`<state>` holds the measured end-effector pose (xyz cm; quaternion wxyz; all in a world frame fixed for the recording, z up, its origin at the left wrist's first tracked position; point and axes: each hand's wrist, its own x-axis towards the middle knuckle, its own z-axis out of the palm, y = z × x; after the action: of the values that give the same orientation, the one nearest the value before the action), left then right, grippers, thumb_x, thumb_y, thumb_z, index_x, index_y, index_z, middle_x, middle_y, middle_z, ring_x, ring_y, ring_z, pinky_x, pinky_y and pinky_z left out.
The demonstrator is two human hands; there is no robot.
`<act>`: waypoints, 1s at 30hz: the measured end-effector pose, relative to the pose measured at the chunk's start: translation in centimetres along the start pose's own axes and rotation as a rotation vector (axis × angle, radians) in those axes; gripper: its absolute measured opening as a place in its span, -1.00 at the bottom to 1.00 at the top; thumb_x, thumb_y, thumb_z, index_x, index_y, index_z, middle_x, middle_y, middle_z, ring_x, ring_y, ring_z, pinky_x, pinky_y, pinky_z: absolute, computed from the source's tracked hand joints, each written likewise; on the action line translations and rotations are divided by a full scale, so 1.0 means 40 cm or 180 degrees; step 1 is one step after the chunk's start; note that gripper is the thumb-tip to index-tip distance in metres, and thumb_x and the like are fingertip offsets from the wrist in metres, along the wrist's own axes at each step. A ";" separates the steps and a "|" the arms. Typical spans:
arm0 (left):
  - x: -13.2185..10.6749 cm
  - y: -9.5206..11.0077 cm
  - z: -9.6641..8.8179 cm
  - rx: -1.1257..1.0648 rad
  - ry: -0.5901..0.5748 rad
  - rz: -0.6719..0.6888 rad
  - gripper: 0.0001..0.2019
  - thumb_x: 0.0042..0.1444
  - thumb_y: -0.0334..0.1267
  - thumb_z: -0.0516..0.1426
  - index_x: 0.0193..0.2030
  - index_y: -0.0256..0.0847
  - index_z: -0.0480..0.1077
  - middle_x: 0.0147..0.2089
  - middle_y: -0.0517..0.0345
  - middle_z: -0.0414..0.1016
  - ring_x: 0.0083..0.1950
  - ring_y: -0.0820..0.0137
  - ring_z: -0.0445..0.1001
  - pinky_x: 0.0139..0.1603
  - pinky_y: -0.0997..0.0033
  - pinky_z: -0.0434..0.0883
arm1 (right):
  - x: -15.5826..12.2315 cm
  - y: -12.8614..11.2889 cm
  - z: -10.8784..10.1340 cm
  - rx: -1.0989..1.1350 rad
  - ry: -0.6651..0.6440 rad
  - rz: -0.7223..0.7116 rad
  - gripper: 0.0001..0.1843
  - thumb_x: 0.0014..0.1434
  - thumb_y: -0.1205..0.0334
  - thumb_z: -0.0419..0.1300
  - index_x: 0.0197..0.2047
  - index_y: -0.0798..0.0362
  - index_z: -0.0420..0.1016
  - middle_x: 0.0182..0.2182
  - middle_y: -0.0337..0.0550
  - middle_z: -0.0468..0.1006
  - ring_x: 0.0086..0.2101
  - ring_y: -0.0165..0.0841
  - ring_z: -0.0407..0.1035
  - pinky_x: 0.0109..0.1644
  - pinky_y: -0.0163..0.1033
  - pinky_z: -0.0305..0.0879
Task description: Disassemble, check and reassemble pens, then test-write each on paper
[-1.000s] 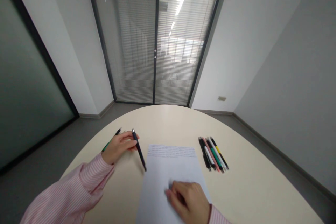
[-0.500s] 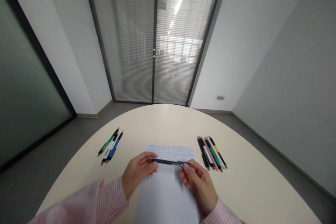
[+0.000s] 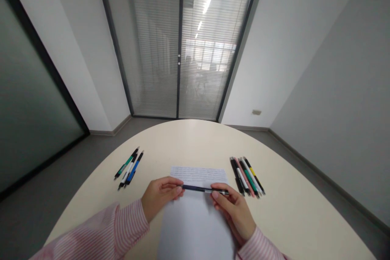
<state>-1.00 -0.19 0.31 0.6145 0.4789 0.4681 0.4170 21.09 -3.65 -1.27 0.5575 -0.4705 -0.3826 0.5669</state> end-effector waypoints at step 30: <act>-0.028 -0.020 0.006 0.1156 -0.0384 0.0744 -0.82 -0.03 -0.19 0.22 -0.36 -0.27 0.45 -0.43 0.08 0.52 -0.38 0.35 0.49 -0.33 0.45 0.40 | -0.023 -0.024 0.025 0.0373 -0.0288 0.0404 -0.63 -0.20 0.06 0.46 -0.42 0.19 0.57 -0.63 -0.14 0.54 -0.63 -0.52 0.33 -0.59 -0.47 0.23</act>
<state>-0.96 -1.46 -0.27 0.4926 0.6567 0.4392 0.3648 20.34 -4.38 0.01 0.5292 -0.4343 -0.3430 0.6432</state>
